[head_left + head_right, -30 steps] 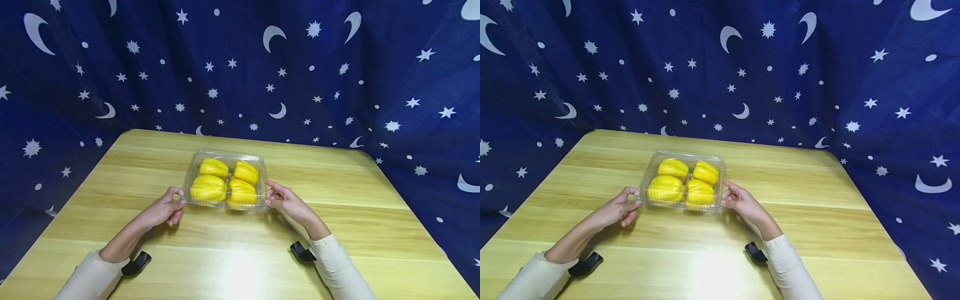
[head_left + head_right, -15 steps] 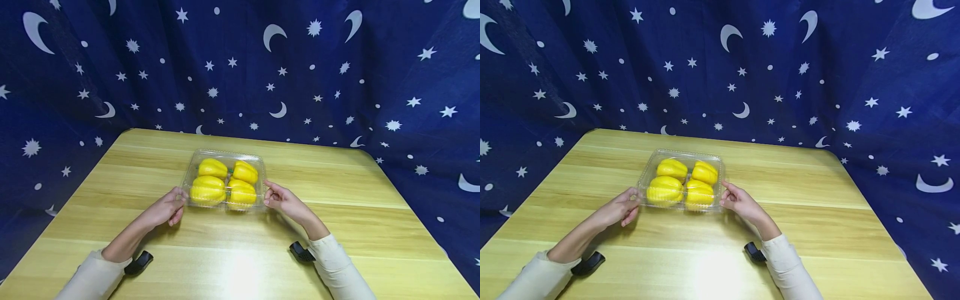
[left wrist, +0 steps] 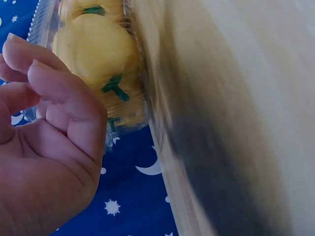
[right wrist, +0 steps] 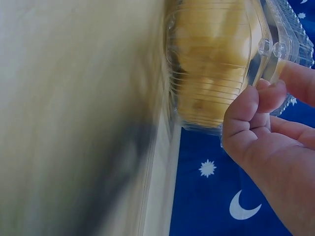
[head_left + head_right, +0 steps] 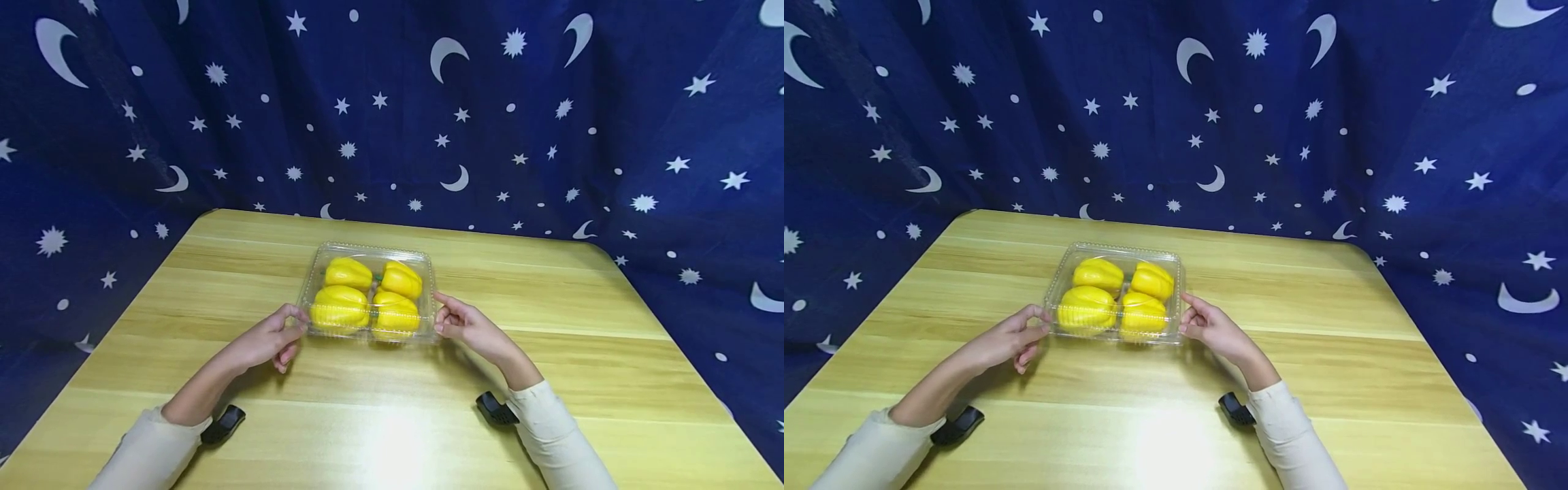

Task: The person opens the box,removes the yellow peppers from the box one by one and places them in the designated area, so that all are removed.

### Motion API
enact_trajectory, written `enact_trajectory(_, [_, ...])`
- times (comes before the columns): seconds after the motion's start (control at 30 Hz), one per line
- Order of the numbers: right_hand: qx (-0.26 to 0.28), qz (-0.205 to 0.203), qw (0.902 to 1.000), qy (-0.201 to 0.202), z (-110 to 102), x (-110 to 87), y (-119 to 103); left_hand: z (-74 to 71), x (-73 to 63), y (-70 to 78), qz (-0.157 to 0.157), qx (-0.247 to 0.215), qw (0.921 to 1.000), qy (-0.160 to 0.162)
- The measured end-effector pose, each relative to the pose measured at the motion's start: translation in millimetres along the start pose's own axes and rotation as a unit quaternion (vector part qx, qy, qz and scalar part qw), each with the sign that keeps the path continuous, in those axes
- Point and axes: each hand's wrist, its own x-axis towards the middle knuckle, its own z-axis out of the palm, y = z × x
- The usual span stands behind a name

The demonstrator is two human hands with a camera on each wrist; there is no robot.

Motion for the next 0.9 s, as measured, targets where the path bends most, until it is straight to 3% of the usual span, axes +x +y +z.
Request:
enact_trajectory(0.27, [0.002, -0.001, 1.0, -0.007, -0.5, 0.8, -1.6, -11.3, -3.6, -1.1, -0.014, -0.031, 0.9994, 0.0])
enact_trajectory(0.53, [-0.001, 0.003, 0.9999, -0.013, -0.5, -0.1, -2.8, -20.8, -2.6, -4.1, 0.004, -0.052, 0.9983, 0.024])
enact_trajectory(0.9, [-0.025, 0.013, 0.999, -0.035, 3.4, -4.5, -8.7, -23.4, 4.0, -10.9, 0.018, -0.002, 0.9976, 0.066])
